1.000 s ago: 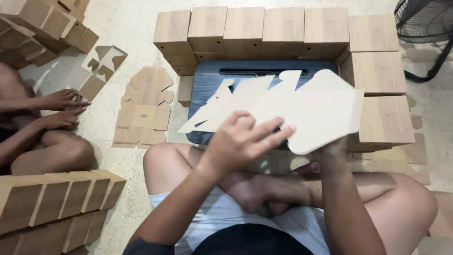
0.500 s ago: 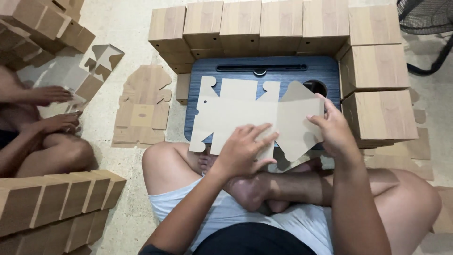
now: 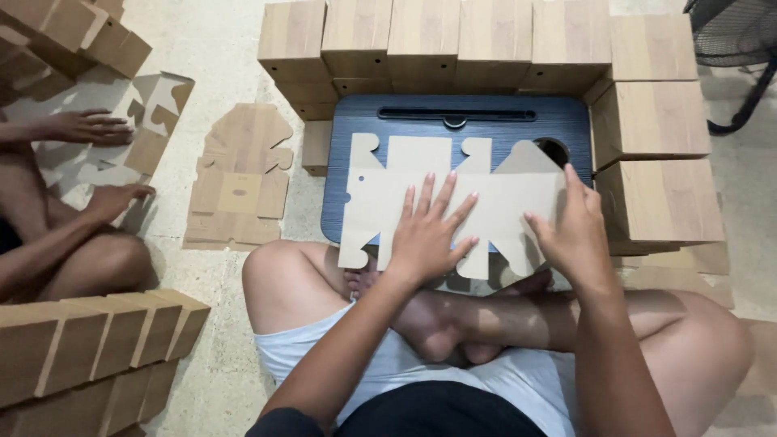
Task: The person is folding and assembling cardboard boxes from flat templates on a small lap desk while sitting on the floor.
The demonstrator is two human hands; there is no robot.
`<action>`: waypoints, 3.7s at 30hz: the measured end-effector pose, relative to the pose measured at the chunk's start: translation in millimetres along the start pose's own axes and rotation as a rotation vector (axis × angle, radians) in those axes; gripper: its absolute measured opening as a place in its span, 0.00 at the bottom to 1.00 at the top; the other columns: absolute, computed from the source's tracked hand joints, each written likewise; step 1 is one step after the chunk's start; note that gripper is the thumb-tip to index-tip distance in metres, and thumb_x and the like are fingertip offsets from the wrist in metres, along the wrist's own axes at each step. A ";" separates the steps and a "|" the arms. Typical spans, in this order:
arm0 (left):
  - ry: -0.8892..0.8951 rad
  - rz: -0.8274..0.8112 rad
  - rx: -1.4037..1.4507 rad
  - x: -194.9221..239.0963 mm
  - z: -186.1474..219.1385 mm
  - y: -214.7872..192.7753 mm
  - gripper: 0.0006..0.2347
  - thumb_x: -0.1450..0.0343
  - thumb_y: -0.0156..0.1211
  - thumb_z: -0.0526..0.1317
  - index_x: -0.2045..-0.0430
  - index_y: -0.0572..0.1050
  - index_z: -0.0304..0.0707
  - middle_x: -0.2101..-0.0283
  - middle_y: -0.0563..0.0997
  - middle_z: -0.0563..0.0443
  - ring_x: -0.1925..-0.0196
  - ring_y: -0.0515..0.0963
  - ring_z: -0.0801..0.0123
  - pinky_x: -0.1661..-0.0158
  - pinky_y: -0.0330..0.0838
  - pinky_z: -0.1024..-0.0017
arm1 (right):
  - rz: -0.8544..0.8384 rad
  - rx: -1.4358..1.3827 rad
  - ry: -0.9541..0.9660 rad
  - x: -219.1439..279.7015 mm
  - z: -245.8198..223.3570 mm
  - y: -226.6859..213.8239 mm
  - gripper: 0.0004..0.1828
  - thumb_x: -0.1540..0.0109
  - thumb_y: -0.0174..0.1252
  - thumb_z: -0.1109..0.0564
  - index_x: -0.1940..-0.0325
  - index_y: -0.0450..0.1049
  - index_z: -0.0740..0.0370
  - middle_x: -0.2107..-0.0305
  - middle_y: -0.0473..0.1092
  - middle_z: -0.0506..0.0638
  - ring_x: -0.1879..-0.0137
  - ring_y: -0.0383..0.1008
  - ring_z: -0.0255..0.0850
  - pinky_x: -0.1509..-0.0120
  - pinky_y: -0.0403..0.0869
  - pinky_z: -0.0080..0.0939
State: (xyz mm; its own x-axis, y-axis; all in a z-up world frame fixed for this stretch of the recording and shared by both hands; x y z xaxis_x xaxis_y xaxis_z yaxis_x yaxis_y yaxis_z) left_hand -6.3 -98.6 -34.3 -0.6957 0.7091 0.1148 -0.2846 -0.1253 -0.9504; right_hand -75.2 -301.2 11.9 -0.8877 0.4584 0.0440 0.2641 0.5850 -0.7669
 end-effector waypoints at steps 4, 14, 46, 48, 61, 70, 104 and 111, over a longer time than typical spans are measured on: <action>0.016 0.040 -0.032 -7.2 2.0 14.0 0.30 0.27 0.44 0.64 0.28 0.56 0.64 0.21 0.49 0.46 0.20 0.44 0.41 0.27 0.37 0.40 | 0.167 0.157 -0.217 9.2 17.2 -2.8 0.49 0.46 0.73 0.65 0.22 0.60 0.74 0.51 0.69 0.83 0.43 0.70 0.81 0.45 0.71 0.76; -0.015 0.112 0.148 -19.2 10.2 5.1 0.27 0.27 0.50 0.59 0.32 0.65 0.55 0.23 0.54 0.43 0.21 0.47 0.43 0.27 0.36 0.41 | 0.258 -0.225 -0.243 24.6 7.1 22.1 0.31 0.35 0.58 0.67 0.27 0.64 0.71 0.45 0.68 0.78 0.45 0.71 0.74 0.50 0.76 0.68; -0.129 -0.019 -0.030 -8.4 -17.4 -9.8 0.31 0.24 0.29 0.63 0.26 0.52 0.54 0.21 0.48 0.53 0.22 0.45 0.41 0.29 0.34 0.37 | -0.163 0.474 -0.319 29.5 -21.2 97.9 0.52 0.43 0.54 0.35 0.21 0.54 0.66 0.23 0.45 0.69 0.17 0.39 0.62 0.22 0.33 0.77; -0.129 -0.010 -0.001 -7.7 -17.4 -10.0 0.30 0.24 0.33 0.62 0.26 0.53 0.52 0.21 0.47 0.54 0.22 0.43 0.41 0.30 0.33 0.37 | -0.258 0.540 -0.271 33.6 -18.0 95.8 0.52 0.40 0.50 0.30 0.21 0.51 0.66 0.23 0.44 0.67 0.16 0.36 0.58 0.22 0.29 0.77; -0.123 -0.074 -0.002 -7.5 -15.1 -17.2 0.30 0.24 0.35 0.61 0.25 0.50 0.53 0.21 0.46 0.56 0.21 0.40 0.41 0.29 0.30 0.37 | -0.161 0.511 -0.315 -3.9 -2.5 104.7 0.42 0.32 0.42 0.38 0.21 0.52 0.67 0.22 0.48 0.61 0.16 0.41 0.52 0.23 0.24 0.79; -0.168 -0.075 0.036 -5.5 -8.1 -25.6 0.31 0.24 0.35 0.61 0.25 0.50 0.53 0.21 0.45 0.55 0.21 0.39 0.42 0.30 0.27 0.35 | -0.255 0.510 -0.285 27.7 -14.4 76.5 0.40 0.31 0.41 0.34 0.23 0.57 0.63 0.25 0.53 0.59 0.18 0.46 0.50 0.25 0.20 0.81; -0.200 0.258 0.226 42.2 -68.5 -13.1 0.23 0.29 0.64 0.48 0.40 0.73 0.42 0.29 0.63 0.38 0.25 0.53 0.34 0.32 0.39 0.29 | 0.180 -0.488 0.012 12.6 132.8 58.7 0.27 0.22 0.39 0.44 0.65 0.74 0.61 0.78 0.68 0.56 0.70 0.68 0.47 0.59 0.67 0.51; -0.166 0.267 0.393 23.6 -62.1 4.9 0.24 0.21 0.46 0.52 0.32 0.64 0.39 0.31 0.68 0.43 0.24 0.55 0.43 0.30 0.35 0.34 | 0.047 -0.223 -0.433 55.6 -57.7 10.7 0.31 0.35 0.49 0.62 0.26 0.63 0.69 0.36 0.65 0.74 0.33 0.64 0.71 0.34 0.68 0.65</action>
State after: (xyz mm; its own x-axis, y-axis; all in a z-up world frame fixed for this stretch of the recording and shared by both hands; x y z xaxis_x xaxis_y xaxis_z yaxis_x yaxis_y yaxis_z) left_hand 16.9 -39.4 -54.2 -0.8644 0.5010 -0.0426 -0.2873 -0.5617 -0.7759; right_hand -100.0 -230.9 43.1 -0.9358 0.1951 -0.2935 0.3398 0.7211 -0.6038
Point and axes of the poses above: each hand's wrist, its own x-axis away from the middle knuckle, its own y-axis out of the palm, z = x × y, the point moved 3 cm from there along -x, towards the middle knuckle
